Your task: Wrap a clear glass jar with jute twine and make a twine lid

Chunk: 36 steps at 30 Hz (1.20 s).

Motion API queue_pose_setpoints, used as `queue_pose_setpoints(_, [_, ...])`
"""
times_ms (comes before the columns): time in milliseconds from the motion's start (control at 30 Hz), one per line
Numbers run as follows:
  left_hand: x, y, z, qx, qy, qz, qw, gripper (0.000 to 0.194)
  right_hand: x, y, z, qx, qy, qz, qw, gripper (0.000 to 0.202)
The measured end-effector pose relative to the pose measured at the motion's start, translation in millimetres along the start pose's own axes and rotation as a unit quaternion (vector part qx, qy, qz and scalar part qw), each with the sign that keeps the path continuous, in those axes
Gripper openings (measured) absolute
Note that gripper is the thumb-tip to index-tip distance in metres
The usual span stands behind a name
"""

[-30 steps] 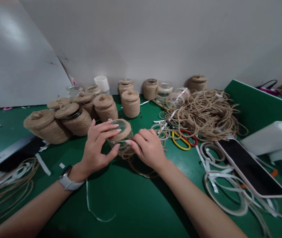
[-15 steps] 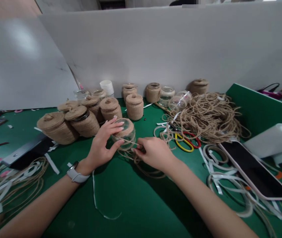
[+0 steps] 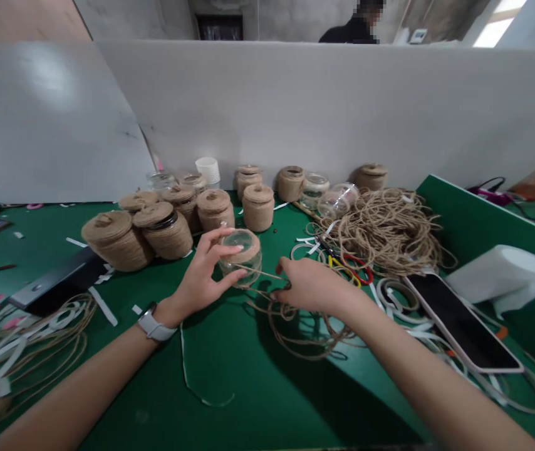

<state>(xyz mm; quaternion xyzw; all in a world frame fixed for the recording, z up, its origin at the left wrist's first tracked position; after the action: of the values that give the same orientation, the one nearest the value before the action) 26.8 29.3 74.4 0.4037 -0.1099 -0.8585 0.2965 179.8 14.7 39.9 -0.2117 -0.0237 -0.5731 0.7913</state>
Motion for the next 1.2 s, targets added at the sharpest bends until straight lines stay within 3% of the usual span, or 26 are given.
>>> queue_pose_setpoints(167, [3, -10, -8.3, 0.007, -0.024, 0.019, 1.0, 0.048, -4, -8, -28, -0.088, 0.037, 0.059, 0.994, 0.021])
queue_pose_setpoints(267, [3, -11, -8.0, 0.006, -0.016, 0.017, 1.0, 0.048, -3, -9, -30, -0.093, 0.057, 0.081, 0.991, 0.021])
queue_pose_setpoints(567, [0, -13, -0.2, 0.016, 0.006, 0.037, 0.999, 0.046, 13, -37, -23, -0.066, -0.093, 0.167, 0.979, 0.015])
queue_pose_setpoints(667, [-1, -15, 1.2, 0.012, 0.0, 0.04, 0.999, 0.046, 13, -32, -18, -0.039, -0.118, 0.144, 0.982, 0.015])
queue_pose_setpoints(800, [0, -14, -1.0, 0.017, -0.01, 0.028, 0.999, 0.046, 7, -10, -3, 0.076, -0.12, 0.053, 0.988, 0.009])
queue_pose_setpoints(867, [0, -14, -1.1, 0.017, -0.007, 0.026, 0.999, 0.046, 4, -8, 2, 0.085, -0.131, 0.048, 0.987, 0.011])
queue_pose_setpoints(1033, [1, -15, 0.7, 0.019, -0.005, 0.035, 0.999, 0.047, 2, -12, -5, -0.054, -0.207, 0.112, 0.97, 0.005])
queue_pose_setpoints(1133, [1, -14, 5.0, 0.019, 0.005, 0.024, 1.0, 0.047, 2, -8, 4, -0.23, -0.167, 0.149, 0.947, 0.034])
queue_pose_setpoints(1200, [0, -12, 10.1, 0.02, 0.022, 0.01, 1.0, 0.048, 4, 3, 14, -0.352, -0.115, 0.166, 0.914, 0.052])
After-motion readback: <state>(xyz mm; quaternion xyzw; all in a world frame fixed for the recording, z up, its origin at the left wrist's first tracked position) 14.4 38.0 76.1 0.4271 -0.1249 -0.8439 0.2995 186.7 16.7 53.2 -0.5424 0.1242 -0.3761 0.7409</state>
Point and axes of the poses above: each hand's wrist, its own x-axis away from the middle knuckle, its own z-axis out of the back of the hand, y = z × x, the point moved 9 cm from there along -x, towards the middle knuckle, and after that the axes turned 8 degrees about z, right-handed, at the moved point
